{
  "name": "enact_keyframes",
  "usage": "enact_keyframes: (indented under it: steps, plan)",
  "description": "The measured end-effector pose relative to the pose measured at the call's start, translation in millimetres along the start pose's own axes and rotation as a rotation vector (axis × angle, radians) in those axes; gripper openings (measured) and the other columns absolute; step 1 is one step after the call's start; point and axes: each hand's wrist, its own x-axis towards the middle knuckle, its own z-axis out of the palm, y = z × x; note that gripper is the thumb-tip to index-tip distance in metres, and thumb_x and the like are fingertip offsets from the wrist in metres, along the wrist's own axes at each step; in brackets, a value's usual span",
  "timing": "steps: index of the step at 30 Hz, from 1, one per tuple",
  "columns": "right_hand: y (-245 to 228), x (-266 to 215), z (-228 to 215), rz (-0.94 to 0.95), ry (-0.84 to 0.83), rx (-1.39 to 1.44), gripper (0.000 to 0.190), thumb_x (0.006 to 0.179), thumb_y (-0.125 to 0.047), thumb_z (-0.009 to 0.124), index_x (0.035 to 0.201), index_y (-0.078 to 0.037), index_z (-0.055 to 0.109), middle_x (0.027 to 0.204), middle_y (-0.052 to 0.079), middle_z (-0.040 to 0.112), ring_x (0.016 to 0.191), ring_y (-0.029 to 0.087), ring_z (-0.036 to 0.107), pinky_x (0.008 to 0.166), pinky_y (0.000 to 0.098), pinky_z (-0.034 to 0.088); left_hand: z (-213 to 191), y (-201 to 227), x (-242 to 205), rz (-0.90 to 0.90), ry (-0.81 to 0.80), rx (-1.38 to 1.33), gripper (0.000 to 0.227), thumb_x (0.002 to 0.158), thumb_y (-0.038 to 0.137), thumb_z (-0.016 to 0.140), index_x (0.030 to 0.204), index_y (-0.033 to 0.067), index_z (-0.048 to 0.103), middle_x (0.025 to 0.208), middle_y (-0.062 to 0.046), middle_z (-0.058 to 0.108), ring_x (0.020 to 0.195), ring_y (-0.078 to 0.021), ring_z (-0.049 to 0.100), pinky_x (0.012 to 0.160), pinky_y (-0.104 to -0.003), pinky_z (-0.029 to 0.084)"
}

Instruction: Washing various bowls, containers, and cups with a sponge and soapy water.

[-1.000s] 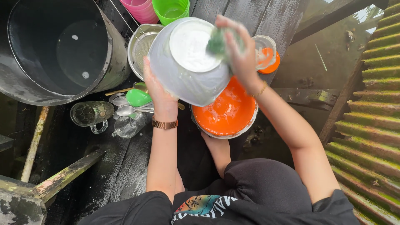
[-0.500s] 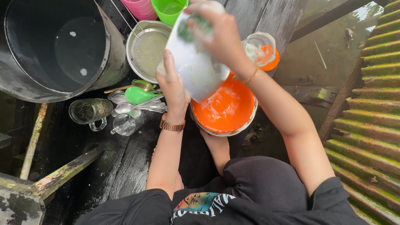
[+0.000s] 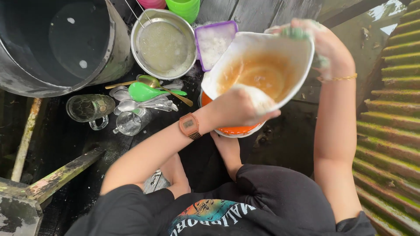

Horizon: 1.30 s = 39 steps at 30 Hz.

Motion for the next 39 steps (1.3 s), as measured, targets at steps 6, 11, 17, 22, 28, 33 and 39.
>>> enact_keyframes:
  steps: [6,11,17,22,28,33,39]
  plan:
    - [13.6,-25.3,2.2,0.197,-0.088,-0.803,0.044,0.091,-0.033,0.071,0.125,-0.005,0.072,0.107,0.008,0.074,0.098,0.017,0.065,0.091,0.0331,0.051,30.2,-6.0,-56.3,0.183,-0.519,0.181,0.023,0.084,0.029,0.068,0.071,0.0108,0.071,0.065,-0.006,0.068,0.061,-0.0259,0.070,0.053,-0.040,0.055]
    - [51.7,-25.6,15.7,0.305,-0.233,-1.081,0.050,0.083,-0.038,0.074,0.123,-0.008,0.071,0.105,0.008,0.078,0.101,0.021,0.069,0.091,0.0368,0.053,52.8,-17.2,-99.8,0.312,-0.631,0.163,0.007,0.070,0.019,0.068,0.066,0.0133,0.070,0.063,-0.004,0.067,0.062,-0.0248,0.071,0.051,-0.040,0.054]
    - [79.6,-26.7,34.3,0.493,-0.191,-1.532,0.066,0.078,-0.046,0.078,0.131,-0.009,0.066,0.113,0.020,0.074,0.106,0.037,0.071,0.093,0.0449,0.055,53.6,-25.5,-122.5,0.368,-0.695,0.238,0.009,0.074,0.019,0.068,0.069,0.0110,0.068,0.063,-0.003,0.067,0.060,-0.0222,0.070,0.050,-0.037,0.053]
    - [89.3,-27.7,37.1,0.472,-0.117,-1.488,0.065,0.079,-0.046,0.076,0.131,-0.008,0.065,0.111,0.019,0.075,0.104,0.037,0.071,0.090,0.0465,0.056,52.4,-27.1,-124.2,0.335,-0.659,0.161,0.008,0.073,0.016,0.068,0.070,0.0096,0.067,0.061,-0.004,0.067,0.061,-0.0236,0.071,0.051,-0.037,0.053]
    - [51.9,-39.9,31.6,0.083,0.239,-1.243,0.069,0.095,-0.055,0.074,0.121,0.001,0.043,0.098,0.029,0.070,0.091,0.041,0.070,0.082,0.0461,0.055,51.1,-33.6,-133.7,0.206,-0.769,0.192,0.012,0.079,0.019,0.068,0.072,0.0093,0.067,0.069,-0.006,0.067,0.067,-0.0253,0.071,0.059,-0.039,0.055]
    - [45.7,-4.2,-1.7,-0.167,0.317,-1.050,0.056,0.103,-0.042,0.075,0.119,-0.002,0.040,0.099,0.021,0.068,0.087,0.033,0.071,0.076,0.0427,0.056,-12.4,-19.2,-101.8,0.069,-0.747,0.055,0.036,0.093,0.042,0.065,0.092,0.0061,0.068,0.074,-0.013,0.069,0.072,-0.0345,0.070,0.068,-0.045,0.055]
    - [70.9,29.4,-13.1,-0.499,0.237,-1.164,0.037,0.103,-0.025,0.079,0.115,-0.002,0.052,0.107,0.022,0.063,0.098,0.040,0.064,0.086,0.0459,0.052,-54.5,-30.6,-101.4,-0.036,-0.511,0.127,0.045,0.091,0.036,0.067,0.123,0.0044,0.062,0.116,-0.018,0.067,0.116,-0.0358,0.064,0.102,-0.046,0.048]
